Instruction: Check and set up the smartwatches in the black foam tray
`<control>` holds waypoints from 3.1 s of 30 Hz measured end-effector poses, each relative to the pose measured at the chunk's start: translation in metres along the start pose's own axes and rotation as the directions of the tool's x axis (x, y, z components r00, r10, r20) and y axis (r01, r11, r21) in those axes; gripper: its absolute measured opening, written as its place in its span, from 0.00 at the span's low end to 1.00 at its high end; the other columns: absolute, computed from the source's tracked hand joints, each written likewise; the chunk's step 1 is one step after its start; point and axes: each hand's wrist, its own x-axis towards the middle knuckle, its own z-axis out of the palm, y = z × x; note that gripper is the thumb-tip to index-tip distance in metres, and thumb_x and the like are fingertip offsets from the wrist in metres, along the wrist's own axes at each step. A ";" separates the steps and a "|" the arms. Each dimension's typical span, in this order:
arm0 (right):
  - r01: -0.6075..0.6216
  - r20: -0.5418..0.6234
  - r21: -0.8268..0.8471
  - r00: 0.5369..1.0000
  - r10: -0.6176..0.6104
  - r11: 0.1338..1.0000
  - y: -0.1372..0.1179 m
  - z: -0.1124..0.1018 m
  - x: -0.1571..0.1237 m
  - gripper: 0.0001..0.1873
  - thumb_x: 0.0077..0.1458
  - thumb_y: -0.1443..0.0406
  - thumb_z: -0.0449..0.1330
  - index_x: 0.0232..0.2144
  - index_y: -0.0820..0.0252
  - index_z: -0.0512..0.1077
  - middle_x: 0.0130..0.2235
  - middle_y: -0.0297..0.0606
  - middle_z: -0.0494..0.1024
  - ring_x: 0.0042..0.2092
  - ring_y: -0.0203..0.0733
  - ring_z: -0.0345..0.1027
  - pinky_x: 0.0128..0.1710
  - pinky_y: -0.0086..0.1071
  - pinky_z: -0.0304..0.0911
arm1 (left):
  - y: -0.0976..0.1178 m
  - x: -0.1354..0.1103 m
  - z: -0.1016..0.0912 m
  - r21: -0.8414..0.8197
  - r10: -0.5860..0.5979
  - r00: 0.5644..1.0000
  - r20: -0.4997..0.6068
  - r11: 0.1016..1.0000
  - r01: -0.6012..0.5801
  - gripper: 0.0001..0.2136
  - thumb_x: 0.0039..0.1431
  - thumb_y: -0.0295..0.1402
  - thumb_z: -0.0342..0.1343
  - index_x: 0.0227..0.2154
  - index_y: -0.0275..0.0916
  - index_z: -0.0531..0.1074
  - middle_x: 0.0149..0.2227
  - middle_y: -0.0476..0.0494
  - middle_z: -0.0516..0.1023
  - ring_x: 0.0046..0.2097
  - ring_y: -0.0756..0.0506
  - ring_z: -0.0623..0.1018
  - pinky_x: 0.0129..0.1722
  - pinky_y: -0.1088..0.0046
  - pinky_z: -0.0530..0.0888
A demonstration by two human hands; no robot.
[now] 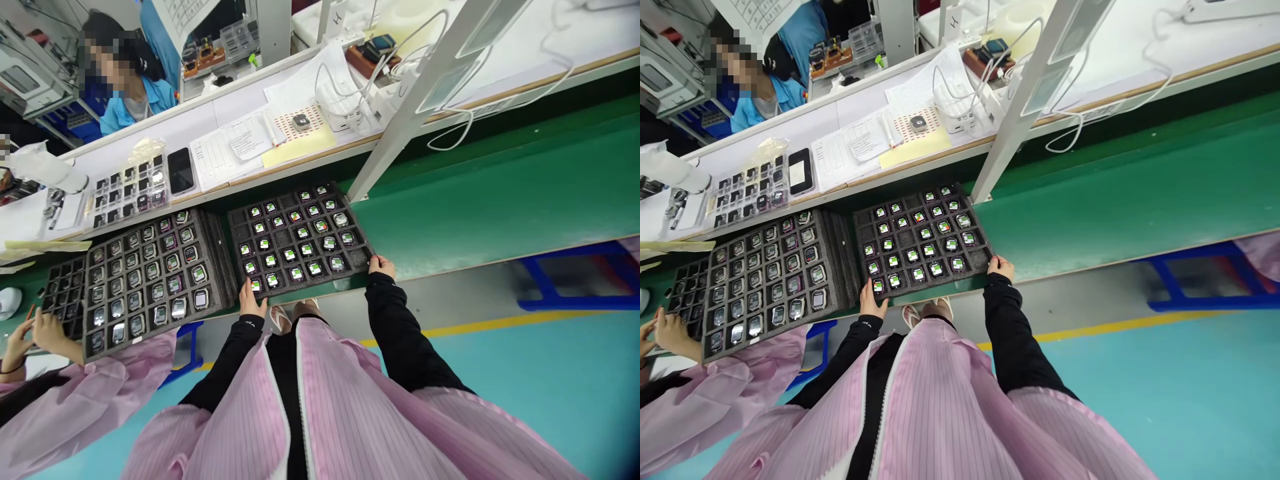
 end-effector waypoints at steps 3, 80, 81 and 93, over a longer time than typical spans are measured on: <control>-0.071 -0.069 -0.005 0.995 0.070 0.997 -0.013 -0.004 -0.012 0.24 0.56 0.66 0.47 0.49 0.73 0.73 0.46 0.58 0.70 0.49 0.56 0.64 0.52 0.49 0.61 | -0.004 0.003 0.001 0.025 -0.050 0.997 0.058 0.999 0.049 0.41 0.51 0.29 0.60 0.66 0.28 0.48 0.61 0.24 0.60 0.64 0.31 0.62 0.67 0.54 0.56; -0.399 0.586 0.809 0.589 -0.556 0.431 -0.198 -0.159 -0.060 0.29 0.47 0.49 0.65 0.47 0.59 0.71 0.32 0.36 0.76 0.22 0.33 0.65 0.16 0.27 0.56 | 0.250 0.039 -0.093 -0.852 0.069 0.994 0.089 0.521 0.040 0.20 0.56 0.48 0.61 0.45 0.40 0.70 0.41 0.42 0.76 0.26 0.54 0.73 0.21 0.80 0.69; -0.404 0.587 0.809 0.587 -0.558 0.426 -0.198 -0.161 -0.060 0.29 0.46 0.50 0.66 0.47 0.59 0.71 0.33 0.37 0.76 0.22 0.33 0.65 0.16 0.26 0.56 | 0.253 0.037 -0.093 -0.854 0.046 0.997 0.064 0.519 0.031 0.20 0.56 0.48 0.61 0.44 0.40 0.71 0.40 0.43 0.76 0.25 0.55 0.73 0.21 0.80 0.70; -0.285 0.542 0.826 0.636 -0.549 0.485 -0.202 -0.175 -0.069 0.25 0.48 0.52 0.67 0.45 0.60 0.72 0.30 0.35 0.76 0.20 0.28 0.61 0.15 0.23 0.53 | 0.253 0.031 -0.093 -0.863 0.060 0.995 0.082 0.503 0.041 0.20 0.54 0.48 0.62 0.44 0.40 0.71 0.40 0.42 0.77 0.25 0.54 0.73 0.22 0.78 0.72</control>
